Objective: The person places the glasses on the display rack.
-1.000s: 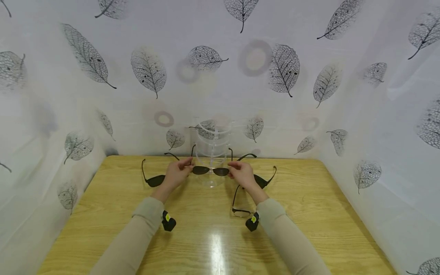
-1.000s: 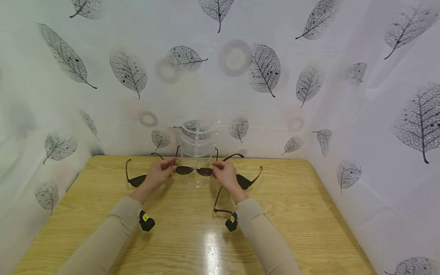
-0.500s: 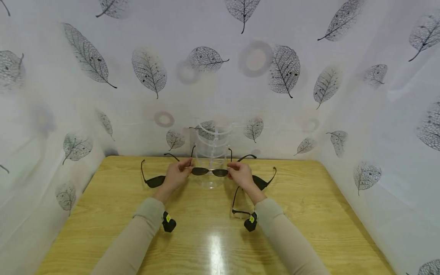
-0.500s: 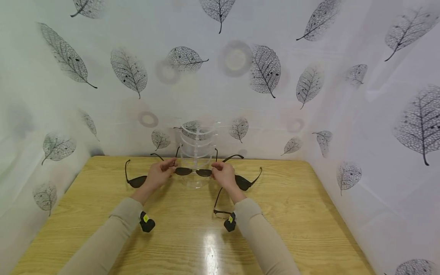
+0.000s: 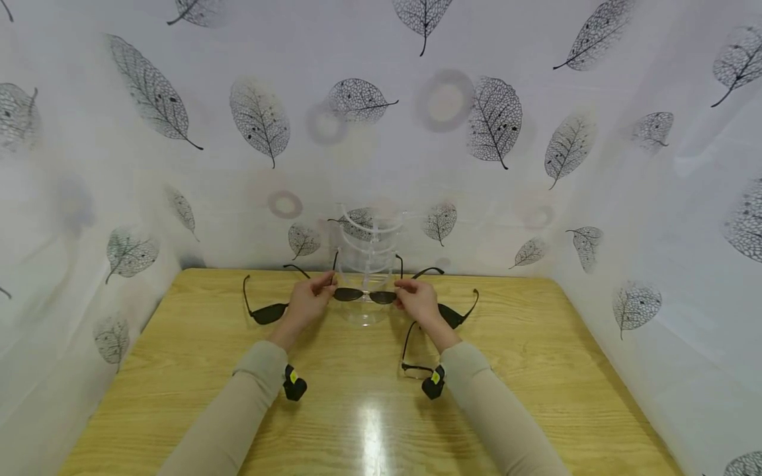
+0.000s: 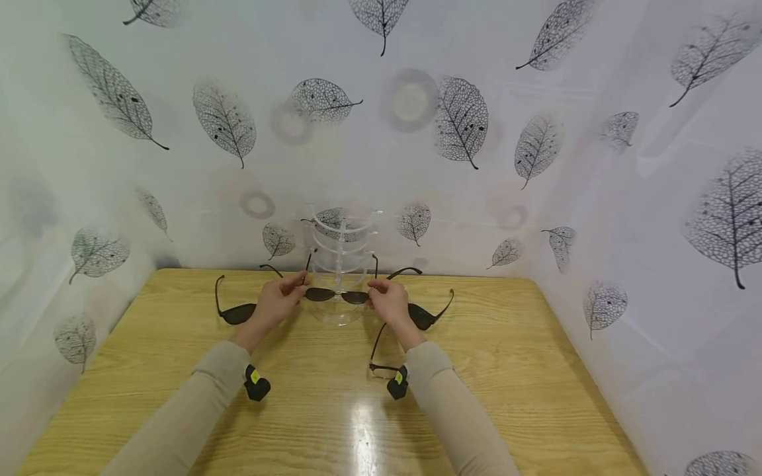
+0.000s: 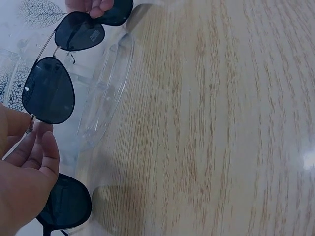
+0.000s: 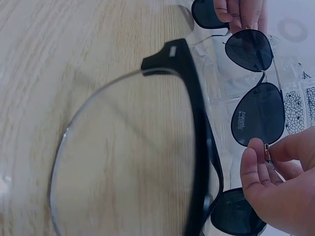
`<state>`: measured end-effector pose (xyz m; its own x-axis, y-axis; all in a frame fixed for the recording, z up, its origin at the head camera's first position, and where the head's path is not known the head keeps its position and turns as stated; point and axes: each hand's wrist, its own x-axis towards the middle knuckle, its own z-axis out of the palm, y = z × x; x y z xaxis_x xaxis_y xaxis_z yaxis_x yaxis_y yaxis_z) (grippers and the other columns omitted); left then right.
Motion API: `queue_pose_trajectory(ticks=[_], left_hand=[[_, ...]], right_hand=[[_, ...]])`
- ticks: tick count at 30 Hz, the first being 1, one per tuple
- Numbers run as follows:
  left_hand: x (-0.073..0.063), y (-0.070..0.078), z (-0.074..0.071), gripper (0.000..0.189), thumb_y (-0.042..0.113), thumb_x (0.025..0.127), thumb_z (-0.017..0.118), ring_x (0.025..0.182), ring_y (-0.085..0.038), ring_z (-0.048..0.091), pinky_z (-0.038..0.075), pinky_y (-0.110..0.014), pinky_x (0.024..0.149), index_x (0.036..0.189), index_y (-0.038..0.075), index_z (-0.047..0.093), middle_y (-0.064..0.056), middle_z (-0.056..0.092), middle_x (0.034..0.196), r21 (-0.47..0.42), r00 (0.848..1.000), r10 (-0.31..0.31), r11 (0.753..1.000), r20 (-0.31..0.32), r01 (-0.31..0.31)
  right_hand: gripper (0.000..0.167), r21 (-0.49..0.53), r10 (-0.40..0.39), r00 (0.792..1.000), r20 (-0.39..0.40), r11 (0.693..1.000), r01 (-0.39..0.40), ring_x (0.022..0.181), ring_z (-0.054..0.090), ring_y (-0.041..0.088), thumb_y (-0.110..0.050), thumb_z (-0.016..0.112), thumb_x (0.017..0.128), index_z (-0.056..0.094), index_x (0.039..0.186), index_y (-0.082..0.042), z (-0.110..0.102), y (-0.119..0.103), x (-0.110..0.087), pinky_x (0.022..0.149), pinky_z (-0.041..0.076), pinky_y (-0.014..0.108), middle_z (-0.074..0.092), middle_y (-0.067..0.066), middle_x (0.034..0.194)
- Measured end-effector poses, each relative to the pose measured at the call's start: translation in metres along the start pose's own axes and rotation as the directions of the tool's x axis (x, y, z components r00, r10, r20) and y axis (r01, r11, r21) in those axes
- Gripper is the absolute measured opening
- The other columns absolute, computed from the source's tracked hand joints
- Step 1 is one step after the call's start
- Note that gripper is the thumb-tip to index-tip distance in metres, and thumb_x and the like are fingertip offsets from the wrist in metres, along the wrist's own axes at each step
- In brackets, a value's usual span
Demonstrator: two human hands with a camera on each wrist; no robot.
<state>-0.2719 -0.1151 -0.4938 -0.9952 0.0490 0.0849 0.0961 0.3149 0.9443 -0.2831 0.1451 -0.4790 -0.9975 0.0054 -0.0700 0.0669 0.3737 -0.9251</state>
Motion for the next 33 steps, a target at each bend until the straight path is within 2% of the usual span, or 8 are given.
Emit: queue_pose_trajectory(ticks=[4, 12, 15, 22, 25, 29, 33], left_hand=[[0.0014, -0.0024, 0.0017, 0.042, 0.005, 0.107, 0.058, 0.129, -0.038, 0.065, 0.051, -0.011, 0.084, 0.149, -0.003, 0.056, -0.024, 0.068, 0.138, 0.017, 1.0, 0.012, 1.0, -0.013, -0.011], [0.001, -0.0075, 0.0053, 0.042, 0.003, 0.106, 0.058, 0.125, -0.04, 0.067, 0.051, -0.013, 0.08, 0.148, -0.003, 0.057, -0.022, 0.068, 0.138, 0.053, 0.999, 0.043, 0.998, -0.024, -0.041], [0.0003, -0.0082, 0.0067, 0.042, 0.002, 0.105, 0.059, 0.122, -0.039, 0.069, 0.051, -0.014, 0.078, 0.147, -0.002, 0.059, -0.021, 0.069, 0.137, 0.057, 0.998, 0.043, 0.998, -0.037, -0.04], [-0.0013, -0.0068, 0.0078, 0.041, 0.004, 0.105, 0.06, 0.121, -0.038, 0.069, 0.056, -0.024, 0.083, 0.146, -0.001, 0.06, -0.021, 0.069, 0.138, 0.061, 0.998, 0.032, 0.998, -0.053, -0.029], [-0.0015, -0.0061, 0.0081, 0.041, 0.005, 0.106, 0.061, 0.12, -0.039, 0.069, 0.054, -0.024, 0.079, 0.146, 0.0, 0.06, -0.021, 0.068, 0.139, 0.061, 0.998, 0.022, 0.998, -0.055, -0.018], [-0.0011, -0.0049, 0.009, 0.041, 0.005, 0.106, 0.06, 0.12, -0.04, 0.069, 0.05, -0.019, 0.073, 0.147, 0.0, 0.06, -0.021, 0.068, 0.139, 0.058, 0.998, 0.014, 0.998, -0.06, -0.011], [0.0, -0.0042, 0.0102, 0.041, 0.006, 0.106, 0.06, 0.12, -0.039, 0.069, 0.051, -0.019, 0.076, 0.147, 0.0, 0.059, -0.02, 0.068, 0.139, 0.068, 0.998, 0.017, 0.998, -0.059, -0.013]], right_hand=[[0.03, -0.003, -0.01, 1.0, -0.002, 1.0, 0.01, 0.093, 0.076, 0.038, -0.004, 0.057, 0.105, 0.071, 0.13, 0.003, 0.0007, 0.0016, 0.0014, 0.083, 0.064, 0.046, 0.074, 0.026, 0.114], [0.028, 0.004, -0.029, 0.999, -0.018, 1.0, 0.029, 0.09, 0.076, 0.04, -0.002, 0.058, 0.103, 0.073, 0.125, 0.005, 0.0034, 0.0067, 0.0036, 0.077, 0.064, 0.043, 0.074, 0.028, 0.109], [0.027, 0.002, -0.034, 0.999, -0.018, 0.999, 0.034, 0.089, 0.076, 0.04, -0.001, 0.059, 0.102, 0.073, 0.124, 0.005, 0.0046, 0.0074, 0.003, 0.078, 0.064, 0.043, 0.074, 0.028, 0.108], [0.028, 0.002, -0.032, 0.999, -0.028, 0.999, 0.032, 0.091, 0.076, 0.041, -0.002, 0.059, 0.102, 0.074, 0.124, 0.004, 0.0062, 0.0059, 0.0011, 0.08, 0.064, 0.045, 0.074, 0.028, 0.111], [0.028, 0.0, -0.029, 0.999, -0.034, 1.0, 0.029, 0.089, 0.077, 0.038, -0.002, 0.059, 0.102, 0.074, 0.124, 0.004, 0.0064, 0.0054, 0.0011, 0.08, 0.065, 0.045, 0.075, 0.027, 0.111], [0.027, -0.001, -0.031, 0.999, -0.044, 1.0, 0.031, 0.085, 0.077, 0.036, -0.002, 0.059, 0.101, 0.074, 0.123, 0.005, 0.0065, 0.0063, 0.0024, 0.076, 0.064, 0.041, 0.075, 0.027, 0.108], [0.027, 0.0, -0.035, 0.998, -0.048, 0.999, 0.035, 0.09, 0.076, 0.042, -0.003, 0.059, 0.102, 0.073, 0.124, 0.005, 0.0063, 0.0073, 0.0039, 0.07, 0.062, 0.033, 0.075, 0.028, 0.108]])
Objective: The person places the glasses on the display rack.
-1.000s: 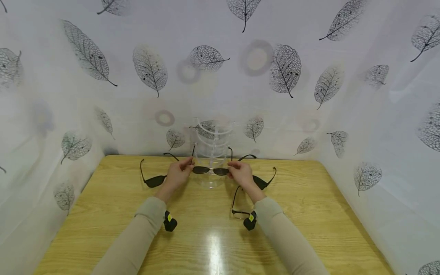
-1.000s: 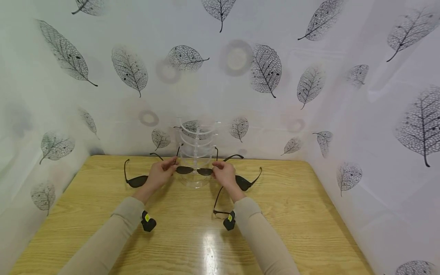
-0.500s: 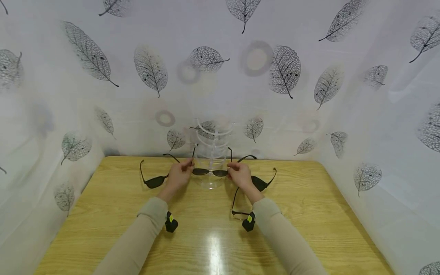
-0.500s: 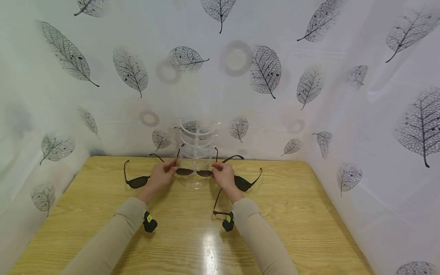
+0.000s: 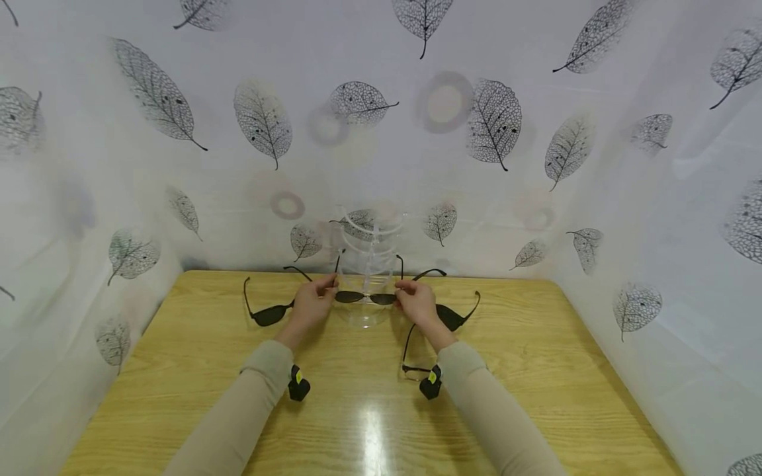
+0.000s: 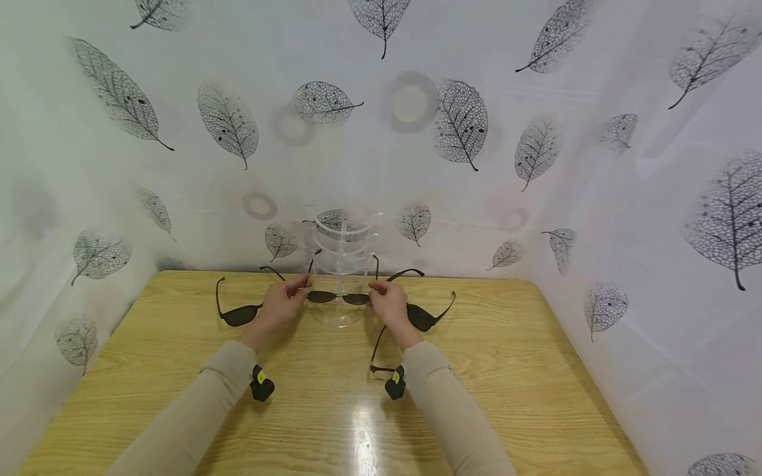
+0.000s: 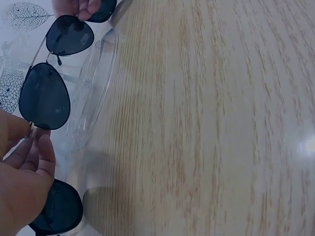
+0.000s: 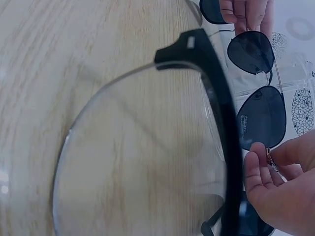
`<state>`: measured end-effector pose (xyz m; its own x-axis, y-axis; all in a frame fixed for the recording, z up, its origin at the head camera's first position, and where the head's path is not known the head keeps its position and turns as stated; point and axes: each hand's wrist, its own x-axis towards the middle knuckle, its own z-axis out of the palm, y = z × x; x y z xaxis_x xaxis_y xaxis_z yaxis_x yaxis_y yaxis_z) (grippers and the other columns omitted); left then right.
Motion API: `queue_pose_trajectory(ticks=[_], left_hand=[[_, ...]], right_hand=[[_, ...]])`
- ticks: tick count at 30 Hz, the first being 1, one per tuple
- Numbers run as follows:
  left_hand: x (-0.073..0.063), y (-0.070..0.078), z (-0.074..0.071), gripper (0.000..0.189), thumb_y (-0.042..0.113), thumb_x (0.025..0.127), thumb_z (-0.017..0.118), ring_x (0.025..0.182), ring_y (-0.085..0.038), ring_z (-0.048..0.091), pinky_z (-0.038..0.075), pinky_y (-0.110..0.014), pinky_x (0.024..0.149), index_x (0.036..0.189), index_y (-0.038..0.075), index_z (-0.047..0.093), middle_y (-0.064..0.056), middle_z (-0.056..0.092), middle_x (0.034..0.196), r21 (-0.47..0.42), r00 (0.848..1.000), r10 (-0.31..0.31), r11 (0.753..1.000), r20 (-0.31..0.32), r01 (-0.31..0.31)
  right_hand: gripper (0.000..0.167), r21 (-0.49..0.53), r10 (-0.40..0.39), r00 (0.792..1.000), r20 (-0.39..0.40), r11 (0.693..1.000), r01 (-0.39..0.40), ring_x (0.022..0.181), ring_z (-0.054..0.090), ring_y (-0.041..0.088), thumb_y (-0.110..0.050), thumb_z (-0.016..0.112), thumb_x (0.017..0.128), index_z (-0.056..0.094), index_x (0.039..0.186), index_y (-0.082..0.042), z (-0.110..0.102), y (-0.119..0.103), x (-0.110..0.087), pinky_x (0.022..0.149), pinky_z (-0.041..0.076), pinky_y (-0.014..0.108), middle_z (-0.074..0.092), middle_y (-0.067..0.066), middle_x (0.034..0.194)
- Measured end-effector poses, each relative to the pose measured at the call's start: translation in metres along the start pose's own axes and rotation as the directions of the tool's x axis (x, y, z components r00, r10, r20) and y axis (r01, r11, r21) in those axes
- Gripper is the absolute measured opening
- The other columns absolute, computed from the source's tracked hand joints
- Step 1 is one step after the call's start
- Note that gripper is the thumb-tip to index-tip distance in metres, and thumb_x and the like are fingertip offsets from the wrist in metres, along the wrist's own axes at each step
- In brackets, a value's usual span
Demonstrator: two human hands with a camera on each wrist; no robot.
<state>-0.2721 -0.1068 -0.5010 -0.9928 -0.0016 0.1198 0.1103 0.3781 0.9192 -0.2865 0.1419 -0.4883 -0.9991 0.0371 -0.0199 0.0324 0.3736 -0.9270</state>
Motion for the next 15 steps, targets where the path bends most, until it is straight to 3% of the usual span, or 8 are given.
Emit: queue_pose_trajectory(ticks=[5, 15], left_hand=[[-0.0005, -0.0007, 0.0011, 0.042, 0.006, 0.106, 0.059, 0.121, -0.039, 0.069, 0.054, -0.024, 0.078, 0.148, 0.001, 0.059, -0.02, 0.068, 0.14, 0.014, 1.0, 0.004, 1.0, 0.005, -0.004], [-0.0022, -0.0007, 0.0008, 0.043, 0.003, 0.105, 0.058, 0.119, -0.04, 0.069, 0.048, -0.018, 0.07, 0.148, -0.001, 0.058, -0.023, 0.07, 0.134, 0.012, 1.0, 0.003, 1.0, 0.02, -0.003]], right_hand=[[0.027, 0.001, -0.01, 1.0, -0.005, 1.0, 0.01, 0.091, 0.076, 0.045, -0.001, 0.059, 0.102, 0.074, 0.123, 0.005, 0.0008, 0.0013, 0.0003, 0.066, 0.059, 0.025, 0.074, 0.03, 0.109], [0.026, -0.032, -0.017, 1.0, -0.007, 0.999, 0.017, 0.089, 0.077, 0.041, -0.002, 0.059, 0.102, 0.074, 0.122, 0.004, 0.0004, 0.0033, 0.0012, 0.065, 0.059, 0.024, 0.075, 0.027, 0.108]])
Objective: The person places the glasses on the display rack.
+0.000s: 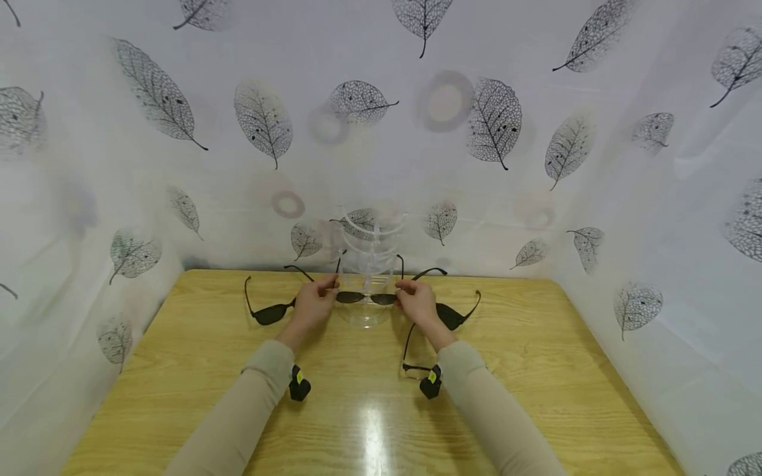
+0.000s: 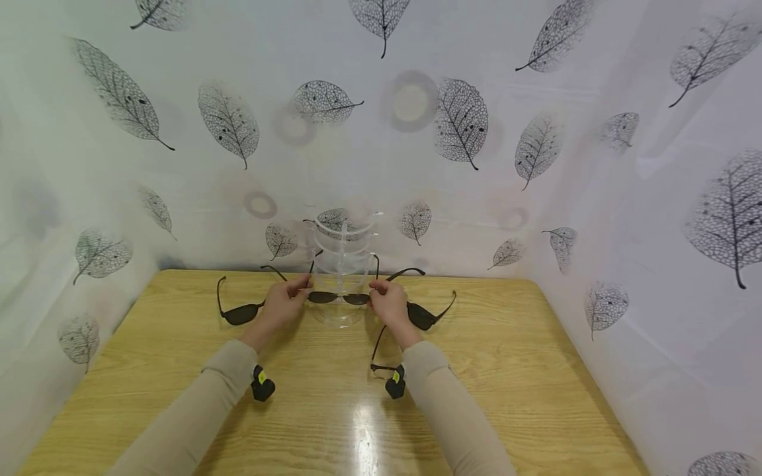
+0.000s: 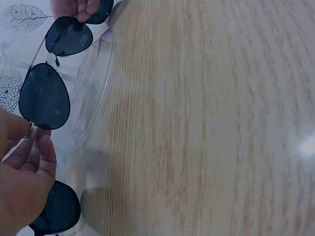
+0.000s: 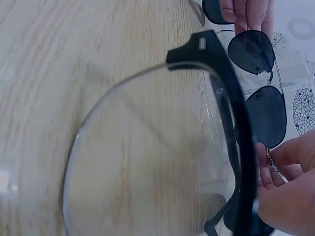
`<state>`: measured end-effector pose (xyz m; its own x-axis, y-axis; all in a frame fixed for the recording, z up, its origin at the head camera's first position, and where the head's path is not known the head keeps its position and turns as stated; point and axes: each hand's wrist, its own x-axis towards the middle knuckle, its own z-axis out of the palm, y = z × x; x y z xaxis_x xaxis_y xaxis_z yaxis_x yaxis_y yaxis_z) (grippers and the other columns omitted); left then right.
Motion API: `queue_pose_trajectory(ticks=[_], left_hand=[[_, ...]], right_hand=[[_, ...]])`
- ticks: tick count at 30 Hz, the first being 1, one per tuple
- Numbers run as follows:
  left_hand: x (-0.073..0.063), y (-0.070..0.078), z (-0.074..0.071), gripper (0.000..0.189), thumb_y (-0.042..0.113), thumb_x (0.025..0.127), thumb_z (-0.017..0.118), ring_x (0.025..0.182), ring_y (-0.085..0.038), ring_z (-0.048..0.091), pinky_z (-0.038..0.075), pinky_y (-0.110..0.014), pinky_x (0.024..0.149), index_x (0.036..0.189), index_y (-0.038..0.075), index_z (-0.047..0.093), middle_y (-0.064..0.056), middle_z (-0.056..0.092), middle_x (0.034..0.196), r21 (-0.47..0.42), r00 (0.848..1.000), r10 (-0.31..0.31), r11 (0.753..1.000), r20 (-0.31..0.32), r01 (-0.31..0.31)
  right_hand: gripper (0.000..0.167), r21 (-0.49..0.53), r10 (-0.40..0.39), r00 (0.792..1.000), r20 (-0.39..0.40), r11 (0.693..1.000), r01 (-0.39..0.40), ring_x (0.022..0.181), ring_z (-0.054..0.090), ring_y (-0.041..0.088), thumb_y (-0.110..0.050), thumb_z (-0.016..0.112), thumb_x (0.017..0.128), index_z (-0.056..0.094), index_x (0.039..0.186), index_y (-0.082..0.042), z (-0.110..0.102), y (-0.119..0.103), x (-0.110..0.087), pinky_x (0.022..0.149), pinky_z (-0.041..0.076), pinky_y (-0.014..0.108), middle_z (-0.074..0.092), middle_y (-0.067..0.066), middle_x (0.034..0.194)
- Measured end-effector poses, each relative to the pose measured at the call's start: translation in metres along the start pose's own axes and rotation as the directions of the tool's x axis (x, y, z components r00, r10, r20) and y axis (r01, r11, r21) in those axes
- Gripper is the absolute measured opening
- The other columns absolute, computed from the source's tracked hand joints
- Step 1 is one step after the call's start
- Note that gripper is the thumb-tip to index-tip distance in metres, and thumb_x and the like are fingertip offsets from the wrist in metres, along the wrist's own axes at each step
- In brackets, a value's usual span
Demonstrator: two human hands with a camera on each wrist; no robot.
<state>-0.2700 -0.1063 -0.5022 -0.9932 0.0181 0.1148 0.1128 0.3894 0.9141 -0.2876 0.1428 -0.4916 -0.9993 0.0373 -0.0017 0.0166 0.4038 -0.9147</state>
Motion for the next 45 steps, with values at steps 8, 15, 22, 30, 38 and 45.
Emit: queue_pose_trajectory(ticks=[8, 15, 22, 30, 38, 45], left_hand=[[-0.0002, -0.0059, 0.0032, 0.043, 0.002, 0.103, 0.06, 0.118, -0.038, 0.071, 0.057, -0.027, 0.083, 0.145, -0.002, 0.06, -0.021, 0.073, 0.13, 0.011, 1.0, 0.015, 1.0, -0.02, -0.014], [-0.0027, -0.0072, 0.0054, 0.043, 0.002, 0.102, 0.06, 0.122, -0.035, 0.07, 0.059, -0.045, 0.1, 0.145, 0.0, 0.061, -0.02, 0.072, 0.133, -0.016, 1.0, -0.004, 1.0, -0.027, 0.004], [-0.007, -0.0043, 0.0054, 0.043, 0.004, 0.103, 0.059, 0.122, -0.034, 0.07, 0.059, -0.039, 0.097, 0.146, 0.002, 0.062, -0.019, 0.071, 0.135, -0.052, 0.999, -0.033, 0.998, -0.04, 0.031], [-0.0077, -0.0051, 0.005, 0.044, 0.003, 0.103, 0.06, 0.119, -0.035, 0.071, 0.054, -0.018, 0.08, 0.147, 0.003, 0.061, -0.02, 0.072, 0.134, -0.089, 0.998, -0.038, 0.995, -0.045, 0.034], [-0.0079, -0.0046, 0.0051, 0.041, 0.004, 0.103, 0.061, 0.119, -0.034, 0.071, 0.059, -0.027, 0.09, 0.144, 0.001, 0.063, -0.021, 0.072, 0.132, -0.088, 0.998, -0.036, 0.996, -0.049, 0.032], [-0.0068, -0.0052, 0.0047, 0.04, 0.002, 0.101, 0.063, 0.114, -0.036, 0.073, 0.06, -0.036, 0.094, 0.14, -0.002, 0.065, -0.023, 0.075, 0.126, -0.054, 0.997, 0.0, 0.999, -0.081, -0.004]], right_hand=[[0.027, -0.016, -0.003, 1.0, 0.009, 1.0, 0.003, 0.085, 0.078, 0.035, -0.003, 0.06, 0.102, 0.074, 0.124, 0.005, -0.0014, 0.0029, 0.0005, 0.067, 0.06, 0.026, 0.075, 0.025, 0.111], [0.026, -0.014, 0.009, 1.0, 0.013, 1.0, -0.009, 0.086, 0.077, 0.035, -0.003, 0.061, 0.103, 0.074, 0.124, 0.005, -0.0029, 0.0039, -0.0004, 0.066, 0.059, 0.025, 0.075, 0.024, 0.112], [0.026, -0.02, 0.004, 1.0, 0.027, 1.0, -0.003, 0.092, 0.076, 0.041, -0.004, 0.062, 0.102, 0.074, 0.124, 0.004, -0.0036, 0.0002, -0.0029, 0.066, 0.058, 0.023, 0.075, 0.025, 0.113], [0.027, -0.036, -0.041, 0.999, 0.034, 0.998, 0.042, 0.091, 0.075, 0.044, -0.003, 0.06, 0.102, 0.073, 0.125, 0.003, -0.0042, -0.0012, -0.0036, 0.063, 0.056, 0.021, 0.075, 0.025, 0.113], [0.028, -0.036, -0.04, 0.997, 0.061, 0.998, 0.042, 0.092, 0.074, 0.046, -0.004, 0.058, 0.104, 0.072, 0.127, 0.004, -0.0051, -0.003, -0.0048, 0.064, 0.056, 0.023, 0.074, 0.028, 0.115], [0.027, -0.047, -0.037, 0.997, 0.062, 0.998, 0.04, 0.09, 0.075, 0.041, -0.005, 0.058, 0.104, 0.072, 0.125, 0.005, -0.0047, -0.0031, -0.0043, 0.066, 0.059, 0.025, 0.074, 0.025, 0.114]])
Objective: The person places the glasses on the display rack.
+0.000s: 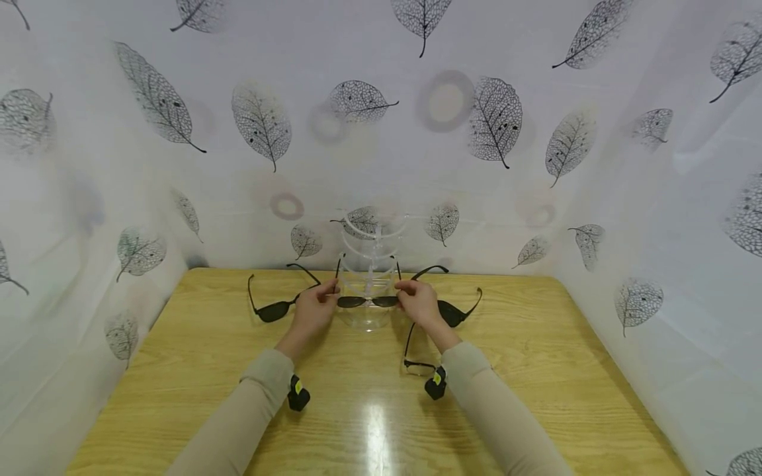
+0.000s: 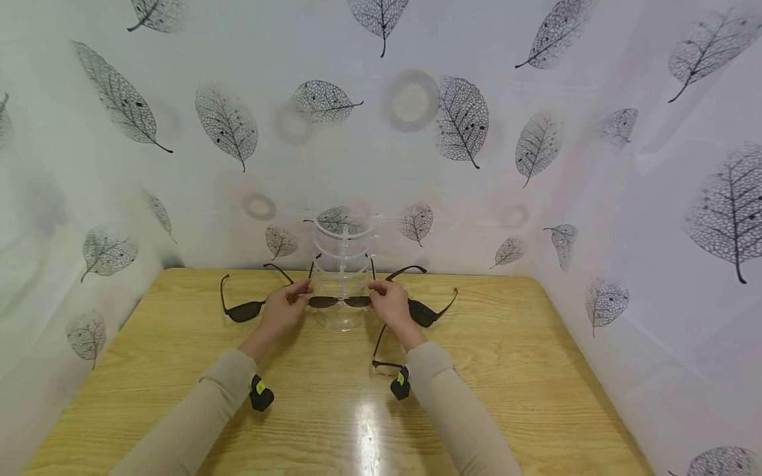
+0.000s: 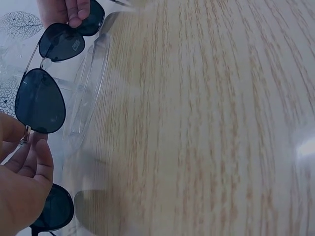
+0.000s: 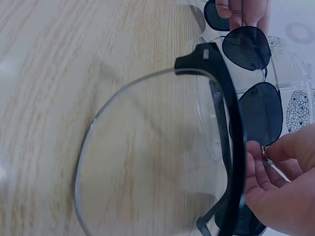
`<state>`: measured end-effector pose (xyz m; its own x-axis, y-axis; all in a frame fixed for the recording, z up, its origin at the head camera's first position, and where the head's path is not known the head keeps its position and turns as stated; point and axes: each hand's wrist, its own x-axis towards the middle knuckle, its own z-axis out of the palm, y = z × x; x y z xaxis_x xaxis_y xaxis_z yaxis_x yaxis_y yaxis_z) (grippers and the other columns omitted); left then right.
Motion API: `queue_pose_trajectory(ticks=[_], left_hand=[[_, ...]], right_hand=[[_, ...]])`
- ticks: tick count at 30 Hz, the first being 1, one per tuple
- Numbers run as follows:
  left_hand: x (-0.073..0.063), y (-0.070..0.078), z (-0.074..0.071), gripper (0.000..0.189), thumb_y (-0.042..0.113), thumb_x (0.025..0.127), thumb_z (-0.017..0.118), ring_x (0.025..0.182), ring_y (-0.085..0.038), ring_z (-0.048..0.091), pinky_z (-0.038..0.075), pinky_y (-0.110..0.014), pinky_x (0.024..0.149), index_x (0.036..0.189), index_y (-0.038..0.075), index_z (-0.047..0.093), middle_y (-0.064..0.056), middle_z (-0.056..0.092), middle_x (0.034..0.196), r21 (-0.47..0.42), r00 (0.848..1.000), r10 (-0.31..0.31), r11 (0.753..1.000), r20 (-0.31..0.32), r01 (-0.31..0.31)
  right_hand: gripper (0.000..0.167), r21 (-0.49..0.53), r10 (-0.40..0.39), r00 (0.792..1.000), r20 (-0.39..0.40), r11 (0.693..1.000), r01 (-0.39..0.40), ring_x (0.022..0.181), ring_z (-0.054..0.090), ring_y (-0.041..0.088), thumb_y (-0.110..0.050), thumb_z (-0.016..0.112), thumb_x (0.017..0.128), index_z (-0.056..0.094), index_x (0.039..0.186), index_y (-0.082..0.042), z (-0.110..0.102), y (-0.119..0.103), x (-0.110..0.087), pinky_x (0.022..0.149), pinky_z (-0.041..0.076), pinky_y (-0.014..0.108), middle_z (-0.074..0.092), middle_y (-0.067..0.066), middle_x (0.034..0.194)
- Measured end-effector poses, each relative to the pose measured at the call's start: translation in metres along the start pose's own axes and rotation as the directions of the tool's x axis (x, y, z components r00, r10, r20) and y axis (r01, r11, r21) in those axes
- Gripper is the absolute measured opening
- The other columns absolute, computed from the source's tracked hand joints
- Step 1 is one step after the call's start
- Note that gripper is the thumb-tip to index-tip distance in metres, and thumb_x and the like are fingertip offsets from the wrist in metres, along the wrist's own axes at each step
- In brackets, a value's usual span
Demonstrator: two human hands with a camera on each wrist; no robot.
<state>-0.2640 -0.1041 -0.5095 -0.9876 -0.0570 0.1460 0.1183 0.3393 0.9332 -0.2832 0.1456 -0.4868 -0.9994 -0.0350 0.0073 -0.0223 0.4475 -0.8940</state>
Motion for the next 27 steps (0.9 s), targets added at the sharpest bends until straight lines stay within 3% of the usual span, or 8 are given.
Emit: queue_pose_trajectory(ticks=[4, 10, 17, 27], left_hand=[[0.0005, 0.0002, -0.0003, 0.04, 0.002, 0.102, 0.063, 0.114, -0.035, 0.072, 0.058, -0.026, 0.089, 0.142, -0.001, 0.065, -0.022, 0.074, 0.127, -0.007, 1.0, -0.011, 1.0, 0.013, 0.011], [0.0025, 0.0014, -0.0019, 0.041, 0.005, 0.103, 0.061, 0.117, -0.033, 0.071, 0.058, -0.029, 0.09, 0.144, 0.003, 0.064, -0.02, 0.073, 0.132, 0.004, 0.999, -0.028, 1.0, 0.029, 0.028], [0.0053, 0.001, -0.0009, 0.041, 0.003, 0.102, 0.062, 0.115, -0.035, 0.071, 0.057, -0.026, 0.088, 0.143, 0.002, 0.064, -0.021, 0.074, 0.129, 0.012, 1.0, -0.012, 1.0, 0.021, 0.011], [0.0052, 0.0025, -0.0018, 0.045, -0.001, 0.098, 0.057, 0.117, -0.034, 0.07, 0.056, -0.033, 0.093, 0.142, 0.002, 0.065, -0.02, 0.074, 0.128, 0.023, 1.0, -0.017, 1.0, 0.025, 0.016]], right_hand=[[0.027, -0.002, 0.007, 1.0, 0.004, 1.0, -0.007, 0.088, 0.075, 0.038, -0.006, 0.059, 0.104, 0.073, 0.125, 0.003, 0.0001, 0.001, -0.0001, 0.066, 0.058, 0.025, 0.074, 0.025, 0.115], [0.025, -0.019, -0.002, 1.0, 0.003, 1.0, 0.002, 0.077, 0.074, 0.024, -0.006, 0.06, 0.104, 0.074, 0.122, 0.002, 0.0011, 0.0022, 0.001, 0.065, 0.058, 0.025, 0.075, 0.025, 0.111], [0.026, -0.009, 0.001, 1.0, 0.007, 1.0, 0.0, 0.09, 0.075, 0.042, -0.005, 0.059, 0.104, 0.073, 0.125, 0.003, 0.0012, 0.0008, -0.0007, 0.065, 0.058, 0.025, 0.073, 0.028, 0.112], [0.026, -0.024, 0.0, 1.0, 0.006, 1.0, 0.0, 0.091, 0.075, 0.043, -0.005, 0.059, 0.104, 0.073, 0.124, 0.002, 0.0005, -0.0002, 0.0001, 0.065, 0.057, 0.023, 0.074, 0.025, 0.108]])
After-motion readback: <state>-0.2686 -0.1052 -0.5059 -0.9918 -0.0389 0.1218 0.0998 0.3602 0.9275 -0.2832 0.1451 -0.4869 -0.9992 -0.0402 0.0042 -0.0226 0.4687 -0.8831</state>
